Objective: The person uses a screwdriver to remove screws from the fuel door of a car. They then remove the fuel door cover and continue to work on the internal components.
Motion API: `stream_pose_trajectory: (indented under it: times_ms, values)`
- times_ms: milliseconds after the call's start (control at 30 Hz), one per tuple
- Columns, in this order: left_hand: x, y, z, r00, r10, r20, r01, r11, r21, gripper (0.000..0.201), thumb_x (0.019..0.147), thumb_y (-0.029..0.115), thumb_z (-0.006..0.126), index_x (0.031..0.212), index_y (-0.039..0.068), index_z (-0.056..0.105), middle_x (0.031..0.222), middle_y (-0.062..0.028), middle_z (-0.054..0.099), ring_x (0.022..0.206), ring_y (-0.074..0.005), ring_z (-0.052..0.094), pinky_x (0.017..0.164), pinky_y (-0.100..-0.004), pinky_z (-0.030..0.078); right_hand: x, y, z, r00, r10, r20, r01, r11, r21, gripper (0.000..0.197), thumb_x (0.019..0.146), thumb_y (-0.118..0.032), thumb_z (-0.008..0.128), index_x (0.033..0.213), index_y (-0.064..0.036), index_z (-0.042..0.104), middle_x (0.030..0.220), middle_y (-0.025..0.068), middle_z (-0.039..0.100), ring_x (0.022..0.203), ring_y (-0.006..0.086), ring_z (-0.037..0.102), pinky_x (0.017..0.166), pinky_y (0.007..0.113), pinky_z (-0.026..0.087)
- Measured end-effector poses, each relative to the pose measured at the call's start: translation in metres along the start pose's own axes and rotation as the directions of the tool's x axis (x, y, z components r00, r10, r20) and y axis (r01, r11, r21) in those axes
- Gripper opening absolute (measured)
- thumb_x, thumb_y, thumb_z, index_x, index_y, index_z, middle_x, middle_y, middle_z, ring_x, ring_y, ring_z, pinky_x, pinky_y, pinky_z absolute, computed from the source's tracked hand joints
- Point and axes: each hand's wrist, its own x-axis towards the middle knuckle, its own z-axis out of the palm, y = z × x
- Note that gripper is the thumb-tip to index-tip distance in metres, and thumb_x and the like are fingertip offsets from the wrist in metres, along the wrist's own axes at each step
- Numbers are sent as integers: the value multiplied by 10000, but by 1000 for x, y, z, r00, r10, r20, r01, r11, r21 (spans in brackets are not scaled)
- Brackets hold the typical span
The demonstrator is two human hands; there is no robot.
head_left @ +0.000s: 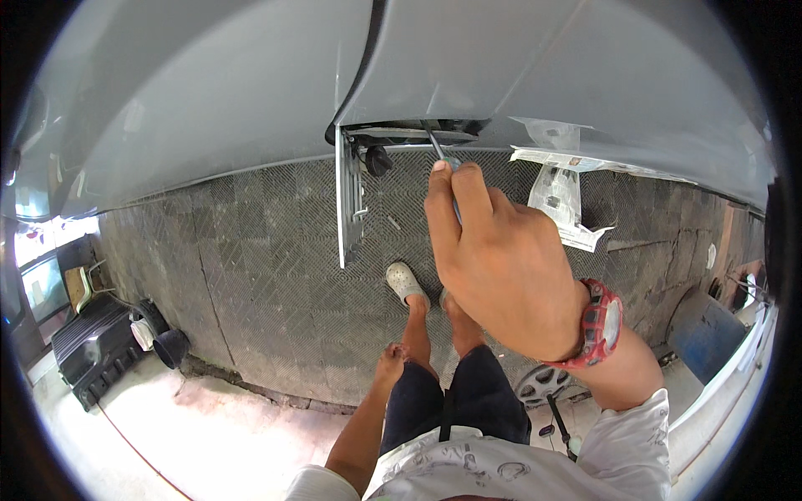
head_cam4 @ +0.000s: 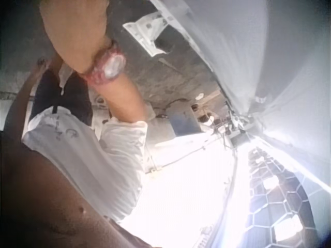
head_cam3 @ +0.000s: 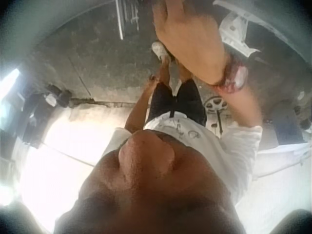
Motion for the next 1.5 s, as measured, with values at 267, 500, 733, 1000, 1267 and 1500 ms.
stream_pose_trajectory:
  times_ms: [267, 500, 733, 1000, 1267, 1500]
  values:
    - [-1, -1, 2, 999, -33, 4, 32, 997, 69, 259, 1110, 226, 545, 1196, 46, 710, 1186, -141, 794, 1105, -313, 774, 928, -415, 592, -2, 1, 3, 999, 30, -39, -31, 1000, -3, 556, 774, -78, 741, 1298, 83, 647, 1098, 115, 595, 784, 140, 701, 551, 265, 549]
    - [-12, 10, 4, 1000, -30, 5, 30, 999, 13, 230, 1114, 165, 535, 1196, 31, 703, 1149, -133, 795, 1022, -302, 783, 893, -405, 604, 2, 28, -19, 996, 85, -6, -82, 979, 187, 441, 879, -45, 721, 1314, -2, 673, 1056, 123, 652, 789, 252, 733, 628, 347, 578]
    - [-4, -15, 9, 1000, -10, 4, 10, 999, -44, 223, 1123, 151, 527, 1167, 26, 707, 1156, -140, 796, 1032, -281, 793, 887, -392, 616, -29, 43, -70, 983, 165, -81, -123, 919, 374, 322, 894, -97, 783, 1207, -27, 751, 1072, 169, 747, 835, 252, 743, 707, 334, 565]
    - [13, -46, 18, 992, 118, -53, -115, 992, 56, 200, 1114, 223, 574, 1130, 65, 696, 1116, -96, 808, 1022, -334, 786, 878, -441, 621, -113, 34, -10, 741, 605, 293, -426, 85, 901, 315, 938, -123, 834, 1204, 23, 747, 1180, 94, 757, 1027, 130, 698, 918, 305, 553]
    - [66, 23, 2, 854, 520, -12, -433, 724, 537, 266, 1084, 349, 620, 1060, 97, 704, 874, -163, 775, 805, -421, 763, 722, -547, 611, -168, -41, 224, 575, 293, 764, -324, -776, 541, 334, 1039, -84, 692, 1361, 3, 683, 1194, 109, 759, 1048, 168, 722, 892, 278, 570]
    - [181, 76, -53, 675, 738, -18, -537, 508, 674, 359, 1058, 398, 654, 909, 78, 717, 774, -172, 726, 726, -402, 731, 669, -515, 576, -183, -89, 423, 593, 139, 793, -466, -744, 479, 325, 1080, -105, 647, 1382, 10, 680, 1214, 101, 771, 963, 136, 709, 875, 281, 561]
